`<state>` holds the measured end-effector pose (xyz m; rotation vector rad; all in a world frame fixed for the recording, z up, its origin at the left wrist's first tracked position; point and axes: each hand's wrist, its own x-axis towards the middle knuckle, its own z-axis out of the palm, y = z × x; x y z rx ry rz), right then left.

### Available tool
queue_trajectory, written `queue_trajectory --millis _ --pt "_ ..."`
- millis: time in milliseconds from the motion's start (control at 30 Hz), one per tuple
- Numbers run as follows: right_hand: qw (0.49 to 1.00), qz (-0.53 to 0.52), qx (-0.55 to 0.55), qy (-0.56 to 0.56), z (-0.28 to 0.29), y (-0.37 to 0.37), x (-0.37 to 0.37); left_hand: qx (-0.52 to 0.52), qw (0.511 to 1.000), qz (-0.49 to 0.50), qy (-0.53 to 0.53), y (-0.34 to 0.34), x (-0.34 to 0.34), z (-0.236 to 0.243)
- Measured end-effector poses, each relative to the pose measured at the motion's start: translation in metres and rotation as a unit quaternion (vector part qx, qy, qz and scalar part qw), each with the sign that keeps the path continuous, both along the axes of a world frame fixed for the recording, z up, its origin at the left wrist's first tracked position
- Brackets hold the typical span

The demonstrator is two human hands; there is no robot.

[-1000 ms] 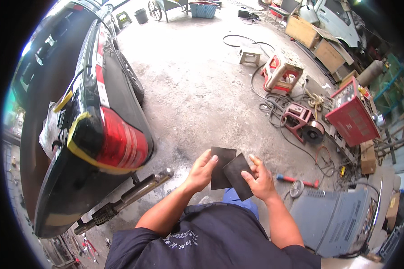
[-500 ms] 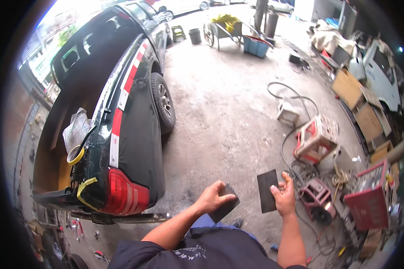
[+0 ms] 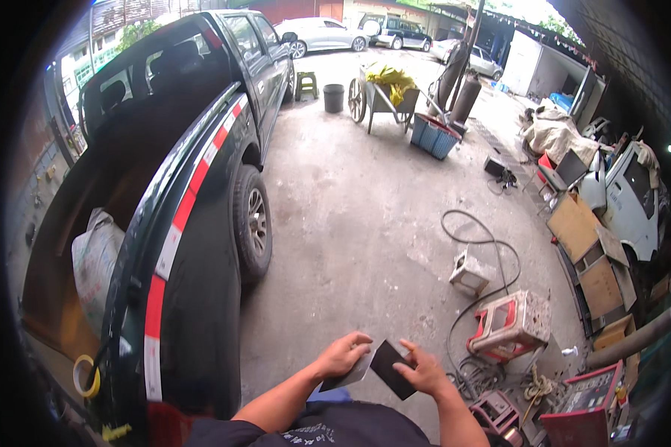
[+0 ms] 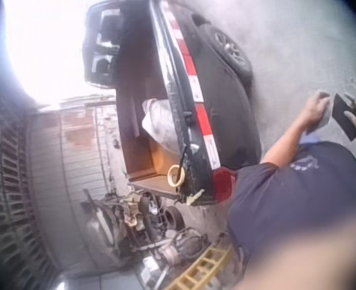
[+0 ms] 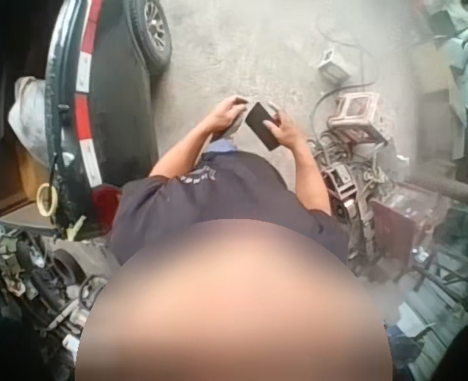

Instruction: The person mixes a beige paste with a hardener in a bucket, then uses a metal spreader to apply the filler to a damaged area on the rear tailgate of a dark green pickup truck. The person repeatedly scoops filler and spreads it over the existing patch to build up the surface.

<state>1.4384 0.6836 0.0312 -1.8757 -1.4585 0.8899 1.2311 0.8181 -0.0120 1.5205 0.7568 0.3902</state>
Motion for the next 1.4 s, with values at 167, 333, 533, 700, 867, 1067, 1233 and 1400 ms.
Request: queue_trajectory --millis 167,333,533,700,867,1067,1233,1400 --pt "0.998 0.063 -0.008 0.018 0.012 0.097 0.026 -0.035 0.997 -0.068 0.020 0.095 0.042 0.023" --pt "0.996 0.060 0.006 0.067 0.005 0.181 0.074 -0.022 0.998 -0.031 0.047 0.179 0.086 0.021" --pt "0.986 0.004 0.071 0.151 -0.029 0.292 0.180 -0.033 0.997 -0.040 0.058 0.285 0.172 0.006" --pt "0.975 0.037 0.081 0.204 -0.008 0.390 0.260 -0.042 0.997 -0.003 0.067 0.361 0.233 0.026" --pt "0.974 0.052 0.079 0.206 -0.001 0.479 0.307 -0.060 0.996 0.045 0.056 0.433 0.280 0.049" --pt "0.958 -0.054 0.080 0.270 -0.033 0.602 0.354 -0.071 0.990 0.098 0.079 0.533 0.294 0.008" --pt "0.992 -0.022 0.083 0.097 -0.026 0.732 0.363 -0.033 0.972 0.159 0.170 0.649 0.311 0.010" --pt "0.992 0.051 0.074 0.085 0.003 0.852 0.344 0.156 0.962 0.186 0.123 0.767 0.321 0.011"
